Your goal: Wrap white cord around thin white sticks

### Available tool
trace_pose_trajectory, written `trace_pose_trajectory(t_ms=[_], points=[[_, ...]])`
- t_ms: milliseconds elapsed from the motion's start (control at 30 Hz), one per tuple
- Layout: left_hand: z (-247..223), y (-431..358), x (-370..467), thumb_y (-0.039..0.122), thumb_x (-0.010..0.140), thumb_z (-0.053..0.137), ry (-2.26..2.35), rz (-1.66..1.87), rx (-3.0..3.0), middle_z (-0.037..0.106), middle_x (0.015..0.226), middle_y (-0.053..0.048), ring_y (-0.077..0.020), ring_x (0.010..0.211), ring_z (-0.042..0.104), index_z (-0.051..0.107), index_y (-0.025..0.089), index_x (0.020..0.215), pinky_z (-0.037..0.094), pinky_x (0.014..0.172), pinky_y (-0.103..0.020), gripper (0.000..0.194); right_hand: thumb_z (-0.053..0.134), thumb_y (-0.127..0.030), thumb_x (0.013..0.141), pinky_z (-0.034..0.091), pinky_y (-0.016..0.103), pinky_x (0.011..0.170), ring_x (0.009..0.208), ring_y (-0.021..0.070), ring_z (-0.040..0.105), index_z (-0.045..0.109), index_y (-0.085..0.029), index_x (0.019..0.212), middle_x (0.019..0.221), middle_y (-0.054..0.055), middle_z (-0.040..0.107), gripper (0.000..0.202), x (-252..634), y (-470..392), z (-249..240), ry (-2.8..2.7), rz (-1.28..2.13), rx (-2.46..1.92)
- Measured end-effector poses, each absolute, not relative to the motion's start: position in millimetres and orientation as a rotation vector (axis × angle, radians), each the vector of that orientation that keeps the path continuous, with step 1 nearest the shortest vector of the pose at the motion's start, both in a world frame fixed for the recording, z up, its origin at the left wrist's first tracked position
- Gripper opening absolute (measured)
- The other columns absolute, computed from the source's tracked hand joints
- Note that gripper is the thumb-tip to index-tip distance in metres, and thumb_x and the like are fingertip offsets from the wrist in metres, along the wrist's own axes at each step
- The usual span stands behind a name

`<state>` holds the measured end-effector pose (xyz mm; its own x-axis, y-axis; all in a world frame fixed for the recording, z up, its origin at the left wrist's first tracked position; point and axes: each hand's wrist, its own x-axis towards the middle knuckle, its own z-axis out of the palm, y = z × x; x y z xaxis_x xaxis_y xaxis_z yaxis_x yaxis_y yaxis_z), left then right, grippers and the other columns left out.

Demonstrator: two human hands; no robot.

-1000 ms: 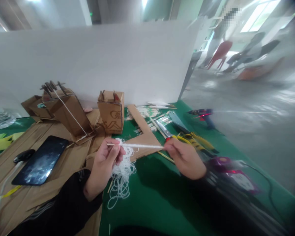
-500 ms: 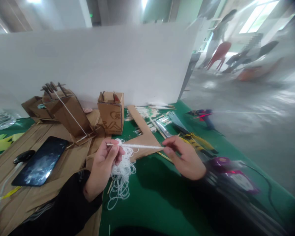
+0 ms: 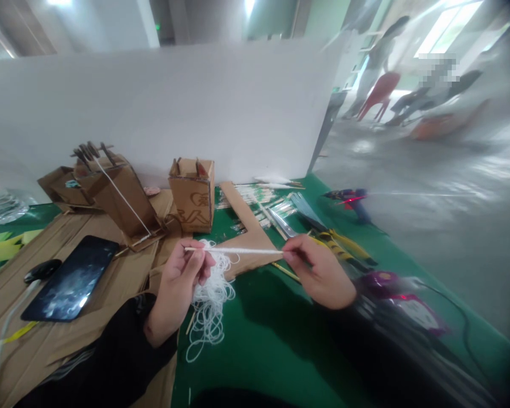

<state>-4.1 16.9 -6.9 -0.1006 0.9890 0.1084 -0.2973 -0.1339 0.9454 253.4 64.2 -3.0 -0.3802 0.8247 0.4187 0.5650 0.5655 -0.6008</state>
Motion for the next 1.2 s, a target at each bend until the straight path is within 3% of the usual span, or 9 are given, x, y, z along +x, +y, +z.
trace_pose_trajectory(t_ms=[100,267,467,667,833,1000,1133,1200], points=[[-6.9,17.1,-4.5,0.031,0.088,0.06,0.962,1.487,1.019,0.06,0.071,0.003,-0.0071,0.057,0.049,0.053,0.021,0.093,0.037,0.049,-0.017,0.013,0.035,-0.033,0.098,0.036,0.026,0.051,0.049,0.0136,0.044,0.05,-0.02,0.077,0.055,-0.003,0.046,0.029,254.0,64.5,-2.7,-2.101,0.448,-1.15],[-7.1,17.5,-5.3,0.032,0.088,0.06,0.972,1.491,1.001,0.06,0.073,0.003,-0.0076,0.057,0.049,0.053,0.022,0.094,0.037,0.049,-0.018,0.013,0.046,-0.033,0.094,0.042,0.027,0.057,0.063,0.0162,0.055,0.051,-0.019,0.095,0.075,0.003,0.061,0.015,254.6,64.4,-3.2,-2.11,0.497,-1.087],[-7.5,17.7,-5.7,0.033,0.086,0.061,0.977,1.489,0.987,0.06,0.072,0.002,-0.0084,0.056,0.049,0.054,0.022,0.094,0.038,0.049,-0.018,0.016,0.038,-0.032,0.097,0.038,0.026,0.052,0.051,0.0137,0.047,0.052,-0.02,0.079,0.059,-0.001,0.051,0.025,254.6,64.0,-2.6,-2.159,0.466,-1.081],[-7.4,17.6,-5.6,0.031,0.088,0.059,0.974,1.487,0.992,0.06,0.072,0.002,-0.008,0.057,0.049,0.053,0.022,0.094,0.037,0.049,-0.018,0.013,0.048,-0.03,0.093,0.041,0.026,0.055,0.061,0.016,0.055,0.052,-0.02,0.093,0.074,0.003,0.061,0.011,253.6,63.3,-4.6,-2.107,0.483,-1.092],[-6.3,17.4,-5.7,0.031,0.088,0.059,0.961,1.485,0.991,0.06,0.072,0.003,-0.0074,0.056,0.049,0.053,0.022,0.094,0.037,0.049,-0.018,0.012,0.037,-0.029,0.097,0.038,0.026,0.051,0.05,0.0136,0.047,0.054,-0.02,0.082,0.058,-0.002,0.05,0.023,253.4,63.1,-3.5,-2.148,0.453,-1.082],[-5.5,16.9,-5.5,0.031,0.087,0.061,0.965,1.491,0.973,0.06,0.072,0.002,-0.0076,0.057,0.049,0.053,0.022,0.093,0.037,0.049,-0.018,0.014,0.046,-0.03,0.094,0.044,0.027,0.058,0.065,0.0168,0.057,0.051,-0.02,0.097,0.079,0.004,0.061,0.012,254.2,62.7,-4.6,-2.115,0.482,-1.073],[-5.7,17.0,-5.4,0.032,0.085,0.062,0.965,1.498,0.962,0.06,0.071,0.002,-0.0077,0.056,0.049,0.054,0.022,0.093,0.037,0.049,-0.018,0.016,0.038,-0.029,0.097,0.039,0.026,0.054,0.055,0.0147,0.049,0.052,-0.02,0.08,0.064,0.001,0.054,0.023,253.8,63.4,-4.4,-2.155,0.431,-1.052],[-6.0,17.3,-5.5,0.032,0.085,0.062,0.966,1.502,0.963,0.06,0.071,0.003,-0.0077,0.055,0.049,0.054,0.022,0.092,0.037,0.048,-0.018,0.015,0.038,-0.03,0.097,0.039,0.026,0.053,0.053,0.0146,0.049,0.053,-0.02,0.083,0.062,0.0,0.053,0.023,253.7,64.0,-4.6,-2.167,0.439,-1.067]])
